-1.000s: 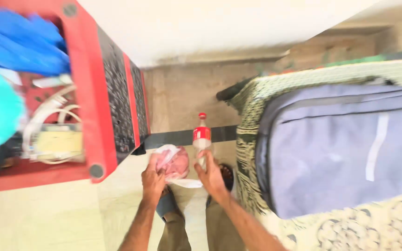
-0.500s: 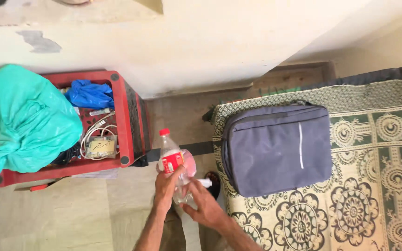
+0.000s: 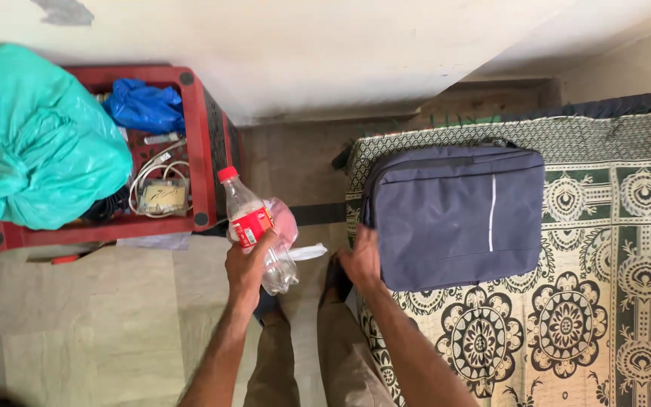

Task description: Tidying up a bedroom by making the bed, organizing items, and disposing of trash.

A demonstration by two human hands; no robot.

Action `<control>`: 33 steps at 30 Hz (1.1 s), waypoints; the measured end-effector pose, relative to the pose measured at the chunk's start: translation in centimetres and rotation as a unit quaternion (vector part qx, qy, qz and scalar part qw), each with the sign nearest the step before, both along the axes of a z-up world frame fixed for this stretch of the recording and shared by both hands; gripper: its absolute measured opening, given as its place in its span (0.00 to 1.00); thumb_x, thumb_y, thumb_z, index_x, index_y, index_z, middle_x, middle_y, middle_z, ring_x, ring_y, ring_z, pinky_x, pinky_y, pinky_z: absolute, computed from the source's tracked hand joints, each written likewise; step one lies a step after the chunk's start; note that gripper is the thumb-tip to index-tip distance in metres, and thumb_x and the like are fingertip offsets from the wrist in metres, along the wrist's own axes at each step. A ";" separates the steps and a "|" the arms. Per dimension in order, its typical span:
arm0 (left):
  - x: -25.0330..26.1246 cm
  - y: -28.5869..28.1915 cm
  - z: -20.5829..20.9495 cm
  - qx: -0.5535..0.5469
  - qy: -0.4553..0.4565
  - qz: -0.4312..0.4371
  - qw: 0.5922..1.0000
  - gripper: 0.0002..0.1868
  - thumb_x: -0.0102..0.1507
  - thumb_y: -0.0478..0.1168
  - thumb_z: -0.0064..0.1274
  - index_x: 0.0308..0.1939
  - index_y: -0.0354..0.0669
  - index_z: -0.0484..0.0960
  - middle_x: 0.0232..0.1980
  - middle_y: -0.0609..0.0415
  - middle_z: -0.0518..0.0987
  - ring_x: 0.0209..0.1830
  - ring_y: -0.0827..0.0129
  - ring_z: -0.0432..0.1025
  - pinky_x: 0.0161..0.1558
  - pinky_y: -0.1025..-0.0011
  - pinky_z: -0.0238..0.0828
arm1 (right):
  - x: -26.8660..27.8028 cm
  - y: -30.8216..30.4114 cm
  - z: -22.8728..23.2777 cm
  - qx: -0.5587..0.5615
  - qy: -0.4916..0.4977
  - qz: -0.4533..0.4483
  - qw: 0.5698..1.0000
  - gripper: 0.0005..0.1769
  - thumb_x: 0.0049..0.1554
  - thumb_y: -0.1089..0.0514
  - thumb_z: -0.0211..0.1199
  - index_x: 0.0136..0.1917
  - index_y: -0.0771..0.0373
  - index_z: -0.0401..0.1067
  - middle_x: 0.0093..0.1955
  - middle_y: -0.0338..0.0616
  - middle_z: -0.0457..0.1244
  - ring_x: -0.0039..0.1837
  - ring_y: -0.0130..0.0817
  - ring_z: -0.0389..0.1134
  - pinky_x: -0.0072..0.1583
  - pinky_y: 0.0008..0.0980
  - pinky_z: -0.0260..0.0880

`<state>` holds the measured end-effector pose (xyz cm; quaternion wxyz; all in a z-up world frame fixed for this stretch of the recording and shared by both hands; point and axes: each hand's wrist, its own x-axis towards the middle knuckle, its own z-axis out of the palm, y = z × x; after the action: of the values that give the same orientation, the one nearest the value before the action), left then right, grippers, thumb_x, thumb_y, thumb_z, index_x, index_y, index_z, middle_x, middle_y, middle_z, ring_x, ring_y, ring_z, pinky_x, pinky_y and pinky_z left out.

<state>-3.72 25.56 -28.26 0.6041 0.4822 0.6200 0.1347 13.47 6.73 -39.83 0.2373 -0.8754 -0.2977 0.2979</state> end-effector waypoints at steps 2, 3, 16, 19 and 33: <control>-0.7 -0.3 0.1 -0.021 -0.024 0.021 0.999 0.29 0.55 0.52 0.67 0.52 0.33 0.85 0.45 0.49 0.86 0.39 0.69 0.80 0.39 0.69 0.77 | -0.4 0.6 -0.4 -0.006 -0.066 -0.050 0.997 0.38 0.50 0.55 0.72 0.68 0.68 0.60 0.64 0.63 0.58 0.67 0.62 0.60 0.67 0.52 0.63; -1.0 -0.4 0.3 -0.041 -0.050 0.040 0.997 0.29 0.55 0.51 0.66 0.53 0.34 0.85 0.45 0.49 0.86 0.39 0.69 0.80 0.37 0.69 0.79 | -0.5 0.9 -0.6 -0.011 -0.135 -0.100 0.986 0.33 0.52 0.58 0.69 0.68 0.65 0.61 0.65 0.60 0.59 0.68 0.60 0.61 0.70 0.52 0.64; -2.7 -1.2 5.6 -0.116 -0.110 0.064 0.985 0.29 0.54 0.50 0.67 0.53 0.35 0.83 0.44 0.48 0.85 0.36 0.68 0.82 0.32 0.68 0.81 | 6.3 -0.7 10.5 -0.083 0.136 -0.223 0.962 0.34 0.54 0.29 0.64 0.53 0.61 0.76 0.38 0.42 0.68 0.40 0.33 0.69 0.46 0.37 0.70; -3.2 -0.9 8.2 -0.103 -0.125 0.067 0.985 0.29 0.52 0.51 0.67 0.52 0.38 0.84 0.43 0.51 0.85 0.35 0.69 0.82 0.31 0.70 0.80 | 7.0 -2.8 16.9 -0.056 0.041 -0.245 0.967 0.35 0.59 0.28 0.59 0.47 0.65 0.79 0.33 0.42 0.67 0.37 0.34 0.68 0.43 0.39 0.69; -5.4 2.4 20.1 -0.029 -0.217 0.006 0.976 0.25 0.53 0.50 0.68 0.48 0.40 0.84 0.40 0.53 0.85 0.32 0.71 0.78 0.27 0.70 0.77 | 11.0 -1.8 49.6 0.183 -0.056 -0.351 0.917 0.19 0.62 0.46 0.64 0.40 0.64 0.74 0.26 0.30 0.53 0.28 0.22 0.52 0.31 0.27 0.56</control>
<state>-9.12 28.01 -8.12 0.7375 0.4197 0.4804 0.2216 24.46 4.94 9.75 0.4652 -0.8804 -0.0336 0.0862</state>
